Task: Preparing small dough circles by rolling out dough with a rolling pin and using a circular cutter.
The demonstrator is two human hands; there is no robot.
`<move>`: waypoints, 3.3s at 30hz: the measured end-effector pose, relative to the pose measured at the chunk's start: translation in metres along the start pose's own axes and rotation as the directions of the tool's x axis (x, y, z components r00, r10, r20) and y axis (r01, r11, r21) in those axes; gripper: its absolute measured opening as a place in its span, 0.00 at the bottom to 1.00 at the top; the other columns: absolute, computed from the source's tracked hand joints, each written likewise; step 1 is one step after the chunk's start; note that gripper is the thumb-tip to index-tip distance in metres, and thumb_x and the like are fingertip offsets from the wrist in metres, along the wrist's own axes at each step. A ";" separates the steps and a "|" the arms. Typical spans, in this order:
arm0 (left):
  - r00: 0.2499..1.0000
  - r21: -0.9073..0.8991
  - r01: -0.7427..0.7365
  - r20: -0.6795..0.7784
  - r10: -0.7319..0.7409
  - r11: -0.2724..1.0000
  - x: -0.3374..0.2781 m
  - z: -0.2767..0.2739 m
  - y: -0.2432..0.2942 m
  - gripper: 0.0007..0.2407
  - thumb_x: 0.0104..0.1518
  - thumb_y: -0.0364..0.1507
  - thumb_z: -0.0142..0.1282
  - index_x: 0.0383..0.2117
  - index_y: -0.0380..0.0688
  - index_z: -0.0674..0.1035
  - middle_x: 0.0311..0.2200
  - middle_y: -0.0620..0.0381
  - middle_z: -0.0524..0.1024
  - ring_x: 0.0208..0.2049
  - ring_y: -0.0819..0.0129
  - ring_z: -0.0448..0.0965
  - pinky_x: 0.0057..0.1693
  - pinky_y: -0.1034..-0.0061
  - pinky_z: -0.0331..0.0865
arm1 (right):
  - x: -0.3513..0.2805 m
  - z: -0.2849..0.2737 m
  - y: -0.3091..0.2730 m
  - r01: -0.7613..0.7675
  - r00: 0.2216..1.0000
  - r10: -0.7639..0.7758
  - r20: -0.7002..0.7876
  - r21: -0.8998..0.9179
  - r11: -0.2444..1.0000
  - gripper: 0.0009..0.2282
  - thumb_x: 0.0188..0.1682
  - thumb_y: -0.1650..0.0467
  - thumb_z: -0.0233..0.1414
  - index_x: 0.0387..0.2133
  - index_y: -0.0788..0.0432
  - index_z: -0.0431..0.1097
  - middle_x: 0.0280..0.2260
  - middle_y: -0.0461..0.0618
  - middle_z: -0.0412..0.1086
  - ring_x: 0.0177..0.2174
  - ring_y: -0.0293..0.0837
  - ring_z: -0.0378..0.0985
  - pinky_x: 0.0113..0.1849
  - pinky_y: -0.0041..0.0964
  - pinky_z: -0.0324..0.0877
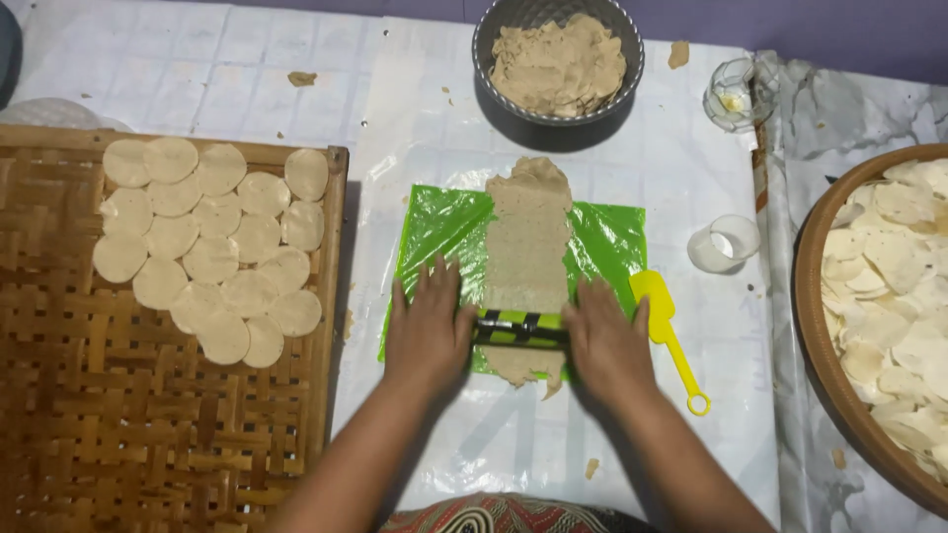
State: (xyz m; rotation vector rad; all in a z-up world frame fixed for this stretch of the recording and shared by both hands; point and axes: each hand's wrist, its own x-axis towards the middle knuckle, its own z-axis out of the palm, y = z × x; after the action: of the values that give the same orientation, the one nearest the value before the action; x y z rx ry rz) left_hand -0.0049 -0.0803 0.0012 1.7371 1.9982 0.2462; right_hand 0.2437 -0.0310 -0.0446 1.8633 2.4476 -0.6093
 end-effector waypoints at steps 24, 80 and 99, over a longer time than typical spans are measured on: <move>0.887 0.123 -0.272 -0.353 0.298 0.954 -0.121 0.069 -0.025 0.23 0.50 0.31 0.62 0.56 0.49 0.73 0.51 0.58 0.74 0.61 0.59 0.68 0.70 0.35 0.36 | -0.105 -0.009 -0.007 0.092 0.967 0.056 -0.249 0.545 0.833 0.23 0.57 0.62 0.38 0.60 0.62 0.64 0.67 0.61 0.53 0.66 0.58 0.53 0.62 0.50 0.52; 0.826 0.080 -0.415 -0.384 0.413 0.906 -0.140 0.070 -0.032 0.22 0.49 0.38 0.65 0.53 0.54 0.75 0.50 0.66 0.75 0.57 0.66 0.70 0.72 0.41 0.36 | -0.097 -0.036 0.091 -0.172 0.954 0.162 -0.254 -0.018 0.985 0.19 0.47 0.62 0.59 0.50 0.54 0.72 0.44 0.50 0.74 0.43 0.52 0.77 0.45 0.46 0.70; 0.840 0.091 -0.396 -0.366 0.400 0.914 -0.138 0.071 -0.033 0.22 0.49 0.38 0.65 0.52 0.55 0.75 0.49 0.66 0.76 0.57 0.66 0.71 0.72 0.40 0.36 | -0.064 -0.022 -0.078 -0.221 0.970 0.166 0.176 0.361 0.906 0.08 0.53 0.65 0.55 0.33 0.59 0.76 0.26 0.54 0.77 0.19 0.41 0.76 0.23 0.31 0.75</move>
State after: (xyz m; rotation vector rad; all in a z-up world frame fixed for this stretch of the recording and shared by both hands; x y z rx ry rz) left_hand 0.0102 -0.2320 -0.0428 2.2431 1.8536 0.7635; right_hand 0.1954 -0.1006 0.0144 2.0693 2.1345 -1.2270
